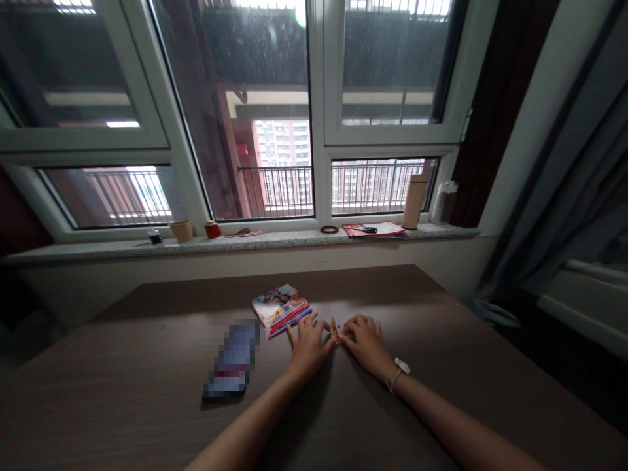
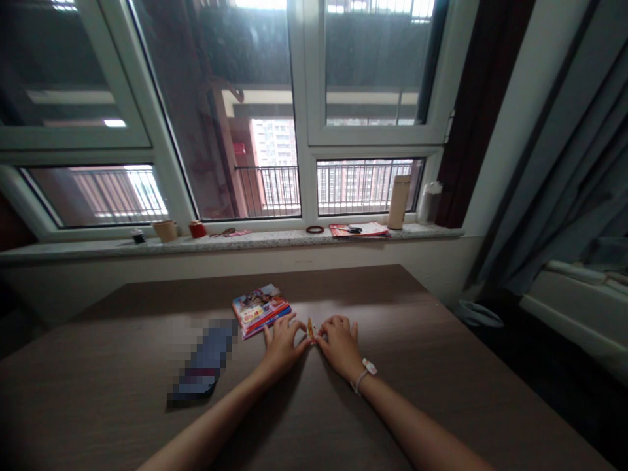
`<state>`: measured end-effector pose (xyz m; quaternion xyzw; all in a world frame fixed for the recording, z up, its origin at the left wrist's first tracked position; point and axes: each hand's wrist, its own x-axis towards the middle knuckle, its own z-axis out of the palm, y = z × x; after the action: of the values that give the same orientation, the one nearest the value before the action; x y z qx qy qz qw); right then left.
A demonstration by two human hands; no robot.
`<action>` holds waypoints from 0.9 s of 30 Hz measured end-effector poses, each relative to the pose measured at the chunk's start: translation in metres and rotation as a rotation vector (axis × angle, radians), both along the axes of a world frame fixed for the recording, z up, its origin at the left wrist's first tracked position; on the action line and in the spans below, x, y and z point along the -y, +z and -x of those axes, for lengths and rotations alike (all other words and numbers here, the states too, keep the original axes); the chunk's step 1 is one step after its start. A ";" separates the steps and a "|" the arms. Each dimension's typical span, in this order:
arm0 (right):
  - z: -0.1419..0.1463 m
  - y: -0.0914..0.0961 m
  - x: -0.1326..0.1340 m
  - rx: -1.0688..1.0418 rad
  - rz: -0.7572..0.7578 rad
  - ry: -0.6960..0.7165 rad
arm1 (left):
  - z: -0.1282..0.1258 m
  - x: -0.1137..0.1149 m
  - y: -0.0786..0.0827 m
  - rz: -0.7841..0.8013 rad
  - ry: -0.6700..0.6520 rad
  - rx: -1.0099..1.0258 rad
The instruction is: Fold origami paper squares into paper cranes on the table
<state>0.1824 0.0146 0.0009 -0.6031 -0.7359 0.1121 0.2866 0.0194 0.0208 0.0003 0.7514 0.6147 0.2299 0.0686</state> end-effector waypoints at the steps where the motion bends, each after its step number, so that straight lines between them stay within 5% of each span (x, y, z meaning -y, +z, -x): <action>1: 0.000 0.000 0.000 0.001 0.005 -0.001 | 0.000 0.000 0.000 -0.003 0.002 0.006; 27: 0.000 -0.003 -0.002 -0.030 -0.004 -0.007 | 0.001 0.005 0.005 -0.080 0.014 -0.057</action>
<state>0.1822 0.0164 -0.0025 -0.6033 -0.7297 0.1185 0.2992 0.0182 0.0155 0.0057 0.7554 0.6120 0.2333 0.0191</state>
